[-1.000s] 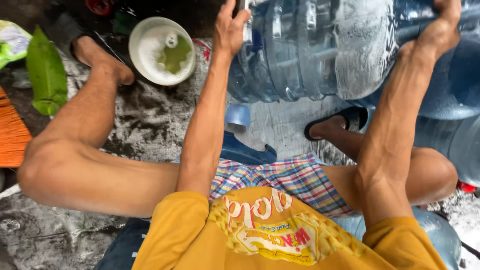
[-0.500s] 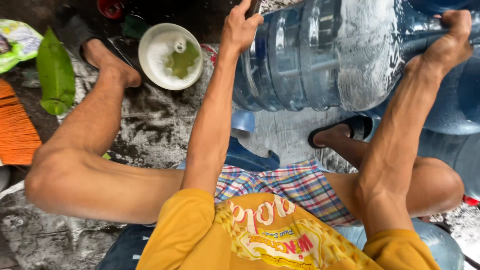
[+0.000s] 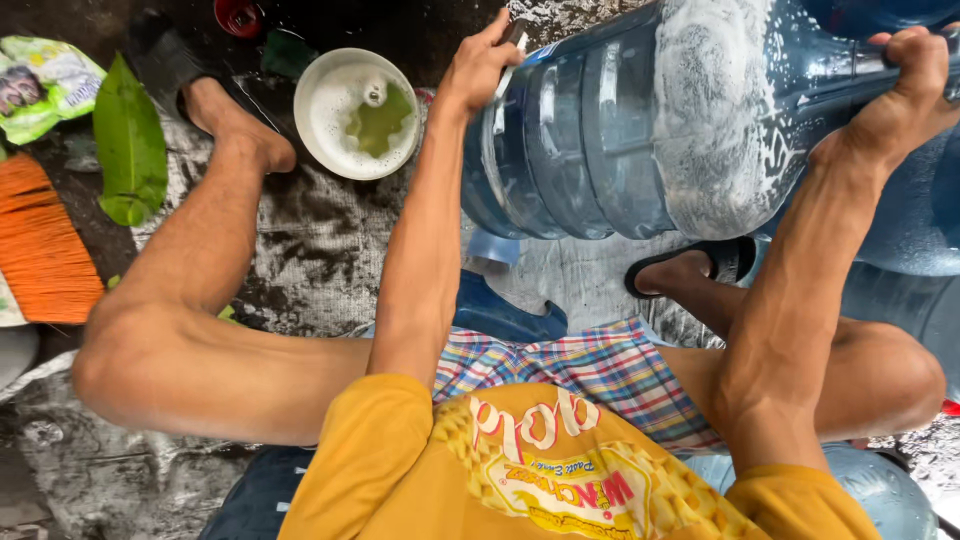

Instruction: The person cleans the exterior of a large water bottle by hand using a sponge and soapy water, wiping the surface repeatedly while rotating the bottle.

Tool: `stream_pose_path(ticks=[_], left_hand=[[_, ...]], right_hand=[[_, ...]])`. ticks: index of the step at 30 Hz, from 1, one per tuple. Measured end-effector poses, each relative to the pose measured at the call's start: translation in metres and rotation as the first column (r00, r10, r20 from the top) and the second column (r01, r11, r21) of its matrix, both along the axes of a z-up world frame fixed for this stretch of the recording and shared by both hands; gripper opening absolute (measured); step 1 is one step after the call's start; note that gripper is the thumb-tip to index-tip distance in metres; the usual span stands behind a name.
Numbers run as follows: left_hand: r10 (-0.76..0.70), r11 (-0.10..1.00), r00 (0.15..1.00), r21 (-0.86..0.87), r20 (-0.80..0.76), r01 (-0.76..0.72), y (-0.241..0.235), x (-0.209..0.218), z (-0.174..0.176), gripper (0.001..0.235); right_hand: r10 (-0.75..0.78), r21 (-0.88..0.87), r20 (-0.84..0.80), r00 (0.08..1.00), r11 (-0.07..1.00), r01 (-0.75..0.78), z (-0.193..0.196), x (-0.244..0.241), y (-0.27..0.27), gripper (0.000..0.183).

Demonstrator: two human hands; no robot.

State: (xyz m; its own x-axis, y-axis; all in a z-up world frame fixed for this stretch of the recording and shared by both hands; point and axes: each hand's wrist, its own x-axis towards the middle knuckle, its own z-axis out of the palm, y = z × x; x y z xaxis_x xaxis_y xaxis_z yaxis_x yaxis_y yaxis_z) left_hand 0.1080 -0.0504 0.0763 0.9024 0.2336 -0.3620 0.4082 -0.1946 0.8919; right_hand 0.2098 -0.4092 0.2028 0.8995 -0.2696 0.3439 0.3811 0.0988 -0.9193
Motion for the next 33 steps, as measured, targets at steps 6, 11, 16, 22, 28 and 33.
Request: stream_pose_path(ticks=[6,11,16,22,28,33], left_hand=[[0.043,0.995,0.978,0.076,0.205,-0.06,-0.067,-0.113,0.054,0.069],[0.153,0.986,0.988,0.06,-0.012,-0.152,-0.036,-0.079,0.018,0.068],[0.011,0.981,0.994,0.189,0.11,-0.032,-0.008,0.018,-0.045,0.061],[0.315,0.896,0.858,0.173,0.405,-0.41,-0.136,-0.149,0.03,0.057],[0.382,0.864,0.854,0.192,0.353,-0.465,-0.084,-0.087,0.048,0.063],[0.305,0.908,0.876,0.164,0.374,-0.386,-0.053,-0.052,0.031,0.056]], right_hand=[[-0.182,0.077,-0.107,0.977,0.979,0.191,-0.02,0.015,-0.024,0.03],[-0.028,0.055,-0.099,0.995,0.998,0.034,-0.016,0.025,-0.012,0.021],[-0.077,0.103,-0.245,0.966,0.989,0.105,-0.016,0.026,-0.01,0.016],[-0.294,0.044,-0.289,0.911,0.947,0.319,-0.01,0.037,-0.001,0.015],[-0.252,0.116,-0.187,0.949,0.954,0.276,-0.016,0.043,0.001,0.019],[-0.223,0.174,-0.194,0.955,0.951,0.257,-0.059,0.06,-0.038,0.029]])
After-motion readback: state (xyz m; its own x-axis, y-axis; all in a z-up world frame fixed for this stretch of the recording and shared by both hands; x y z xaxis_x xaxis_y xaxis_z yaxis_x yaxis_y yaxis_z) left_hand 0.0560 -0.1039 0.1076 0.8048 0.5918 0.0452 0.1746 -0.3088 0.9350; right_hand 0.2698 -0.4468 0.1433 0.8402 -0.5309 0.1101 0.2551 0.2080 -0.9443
